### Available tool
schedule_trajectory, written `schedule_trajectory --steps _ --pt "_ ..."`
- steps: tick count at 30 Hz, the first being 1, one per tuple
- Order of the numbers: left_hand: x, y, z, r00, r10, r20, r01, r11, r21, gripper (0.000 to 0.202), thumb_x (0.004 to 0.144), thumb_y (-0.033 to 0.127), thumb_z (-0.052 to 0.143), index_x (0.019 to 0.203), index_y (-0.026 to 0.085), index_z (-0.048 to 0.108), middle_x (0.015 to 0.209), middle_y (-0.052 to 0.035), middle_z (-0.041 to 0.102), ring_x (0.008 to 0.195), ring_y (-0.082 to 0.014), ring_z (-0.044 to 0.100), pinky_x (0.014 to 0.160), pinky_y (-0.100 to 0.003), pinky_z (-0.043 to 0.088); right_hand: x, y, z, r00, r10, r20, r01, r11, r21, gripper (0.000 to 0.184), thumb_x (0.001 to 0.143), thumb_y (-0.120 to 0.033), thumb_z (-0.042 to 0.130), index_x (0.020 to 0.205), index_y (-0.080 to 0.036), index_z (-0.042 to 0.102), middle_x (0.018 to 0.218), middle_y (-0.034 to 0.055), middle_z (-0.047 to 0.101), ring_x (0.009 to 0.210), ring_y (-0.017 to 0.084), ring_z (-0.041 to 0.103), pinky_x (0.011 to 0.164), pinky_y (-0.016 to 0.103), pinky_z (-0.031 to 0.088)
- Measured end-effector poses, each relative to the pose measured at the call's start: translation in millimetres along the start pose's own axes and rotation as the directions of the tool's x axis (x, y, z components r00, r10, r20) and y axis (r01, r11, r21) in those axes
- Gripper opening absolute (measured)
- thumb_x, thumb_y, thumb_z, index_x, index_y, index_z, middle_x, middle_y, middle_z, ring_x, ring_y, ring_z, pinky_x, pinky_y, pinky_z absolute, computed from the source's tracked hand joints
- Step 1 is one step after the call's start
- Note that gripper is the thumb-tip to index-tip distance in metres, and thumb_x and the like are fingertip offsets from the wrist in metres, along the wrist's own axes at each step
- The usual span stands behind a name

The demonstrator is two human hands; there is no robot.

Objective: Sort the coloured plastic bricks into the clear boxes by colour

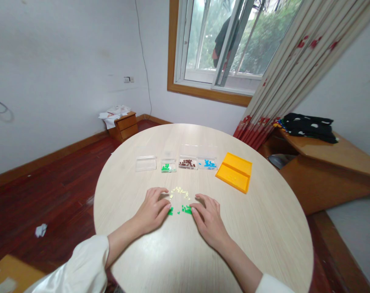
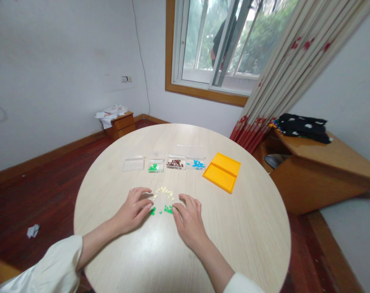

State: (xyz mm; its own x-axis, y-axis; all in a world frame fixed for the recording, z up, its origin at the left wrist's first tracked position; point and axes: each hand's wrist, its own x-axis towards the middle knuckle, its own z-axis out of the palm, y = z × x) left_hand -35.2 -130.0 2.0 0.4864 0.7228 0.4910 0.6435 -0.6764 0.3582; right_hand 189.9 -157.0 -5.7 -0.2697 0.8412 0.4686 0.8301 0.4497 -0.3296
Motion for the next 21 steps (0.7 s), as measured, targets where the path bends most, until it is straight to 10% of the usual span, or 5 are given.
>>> schedule_trajectory --steps 21 --pt "1.2 -0.5 2.4 0.998 -0.065 0.012 0.065 0.998 -0.009 0.027 0.09 0.024 0.04 0.087 0.016 0.066 0.089 -0.0087 0.056 0.087 -0.0218 0.049 0.078 -0.041 0.039 4.2 -3.7 2.5 0.999 0.038 0.013 -0.037 0.999 -0.038 0.029 0.094 -0.025 0.034 0.099 -0.018 0.062 0.09 0.0075 0.063 0.086 0.02 0.055 0.078 0.036 0.037"
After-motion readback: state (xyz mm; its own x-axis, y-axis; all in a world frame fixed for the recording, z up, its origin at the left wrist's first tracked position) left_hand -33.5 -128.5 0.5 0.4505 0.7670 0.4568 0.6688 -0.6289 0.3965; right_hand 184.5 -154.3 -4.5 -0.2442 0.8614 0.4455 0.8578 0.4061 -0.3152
